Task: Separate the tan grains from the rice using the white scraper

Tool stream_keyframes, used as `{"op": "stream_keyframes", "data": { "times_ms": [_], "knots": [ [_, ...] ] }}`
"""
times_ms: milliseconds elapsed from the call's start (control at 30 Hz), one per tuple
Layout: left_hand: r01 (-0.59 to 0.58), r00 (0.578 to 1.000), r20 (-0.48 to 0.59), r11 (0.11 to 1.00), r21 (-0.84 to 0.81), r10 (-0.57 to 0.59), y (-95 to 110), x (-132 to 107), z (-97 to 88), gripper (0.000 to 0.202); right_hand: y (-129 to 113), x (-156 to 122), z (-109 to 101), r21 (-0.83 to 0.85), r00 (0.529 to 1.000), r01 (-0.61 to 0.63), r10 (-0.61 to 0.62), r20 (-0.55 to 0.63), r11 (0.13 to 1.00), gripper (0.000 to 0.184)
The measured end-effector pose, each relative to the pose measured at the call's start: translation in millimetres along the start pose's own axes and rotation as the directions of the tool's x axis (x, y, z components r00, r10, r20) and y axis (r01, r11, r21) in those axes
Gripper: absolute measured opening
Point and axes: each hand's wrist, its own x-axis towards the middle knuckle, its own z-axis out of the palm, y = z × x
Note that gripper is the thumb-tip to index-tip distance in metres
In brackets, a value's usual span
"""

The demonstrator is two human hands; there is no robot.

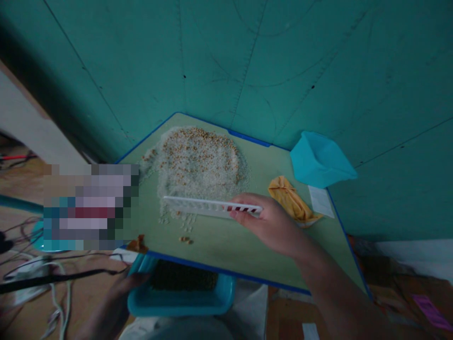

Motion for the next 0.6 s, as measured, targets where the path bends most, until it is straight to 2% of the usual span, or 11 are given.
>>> {"op": "stream_keyframes", "data": {
  "times_ms": [200, 333, 433, 600],
  "knots": [
    [0.054, 0.998, 0.015, 0.998, 0.045, -0.055, 6, -2, 0.4, 0.045, 0, -6, 2, 0.051, 1.000, 0.009, -0.009, -0.007, 0.999, 0.010],
    [0.031, 0.999, 0.011, 0.999, 0.031, -0.032, 6, -2, 0.7, 0.044, 2, -10, 1, 0.054, 1.000, 0.000, 0.000, -0.015, 0.999, 0.009],
    [0.016, 1.000, -0.006, 0.999, 0.030, -0.016, 3, -1, 1.2, 0.043, 2, -13, -1, 0.042, 1.000, -0.004, 0.003, 0.023, 0.999, 0.011],
    [-0.034, 0.999, 0.033, 0.998, 0.044, 0.033, 2, -1, 2.1, 0.037, 1, -12, -2, 0.013, 0.998, -0.039, 0.039, 0.054, 0.999, 0.011]
  ]
}}
